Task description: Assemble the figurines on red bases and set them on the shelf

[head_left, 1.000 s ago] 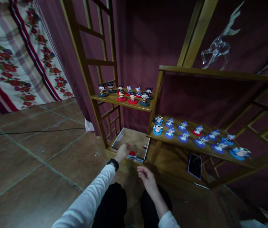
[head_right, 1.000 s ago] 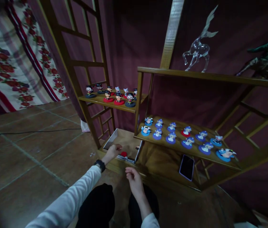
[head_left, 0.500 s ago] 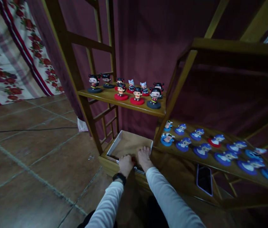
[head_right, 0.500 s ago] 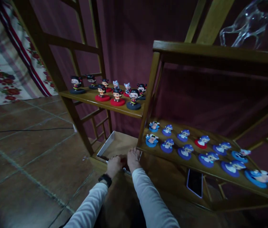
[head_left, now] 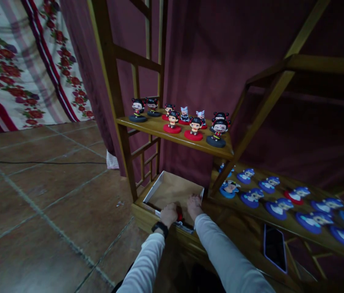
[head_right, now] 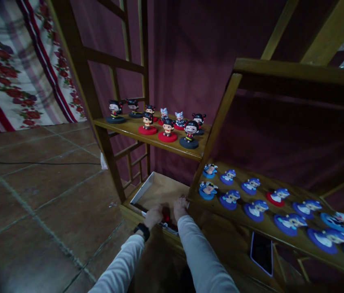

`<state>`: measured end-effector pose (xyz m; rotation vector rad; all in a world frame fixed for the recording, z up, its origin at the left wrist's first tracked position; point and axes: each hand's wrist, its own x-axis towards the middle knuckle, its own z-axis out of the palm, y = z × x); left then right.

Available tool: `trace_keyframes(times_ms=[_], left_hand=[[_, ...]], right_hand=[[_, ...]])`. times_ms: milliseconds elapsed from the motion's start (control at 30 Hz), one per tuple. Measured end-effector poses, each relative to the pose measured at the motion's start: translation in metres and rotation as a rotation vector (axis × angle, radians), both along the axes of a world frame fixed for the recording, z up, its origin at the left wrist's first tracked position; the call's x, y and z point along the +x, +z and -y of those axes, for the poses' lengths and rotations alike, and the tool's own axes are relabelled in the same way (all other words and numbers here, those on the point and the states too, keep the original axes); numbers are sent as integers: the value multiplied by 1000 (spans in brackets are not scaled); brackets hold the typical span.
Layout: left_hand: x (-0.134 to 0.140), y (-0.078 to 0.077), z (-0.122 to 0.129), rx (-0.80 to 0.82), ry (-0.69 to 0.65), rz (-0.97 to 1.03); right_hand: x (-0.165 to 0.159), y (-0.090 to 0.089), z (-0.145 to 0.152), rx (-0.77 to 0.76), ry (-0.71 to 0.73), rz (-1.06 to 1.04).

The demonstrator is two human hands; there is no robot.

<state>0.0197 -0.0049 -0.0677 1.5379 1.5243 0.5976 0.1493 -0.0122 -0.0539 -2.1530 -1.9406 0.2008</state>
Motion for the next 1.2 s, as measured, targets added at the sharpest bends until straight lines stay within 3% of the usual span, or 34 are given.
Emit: trace_keyframes(times_ms=[100, 167, 233, 333, 467, 567, 733, 900, 1200], left_hand=[[-1, 9, -2, 24, 126, 249], [-3, 20, -3, -24, 217, 470], [-7, 31, 2, -132, 268, 735], [-19, 46, 23, -337, 226, 1064], [-32, 59, 71, -567, 171, 1347], [-34, 64, 108, -724, 216, 1471], [-30, 61, 153, -909, 235, 1510], [-33, 49, 173, -880, 352, 1501], [-29, 44, 176, -691, 329, 1368]], right_hand=[[-2, 16, 4, 26, -130, -220], [-3, 27, 16, 79, -166, -553], [-5, 34, 38, 114, -172, -1021], [-10, 35, 87, 62, -192, -1669], [-16, 28, 146, 59, -292, -2064], [-21, 26, 170, 113, -333, -2123], [-30, 27, 192, 186, -323, -1931], [-36, 28, 207, 260, -246, -1823], [-47, 24, 209, 246, -181, -1602]])
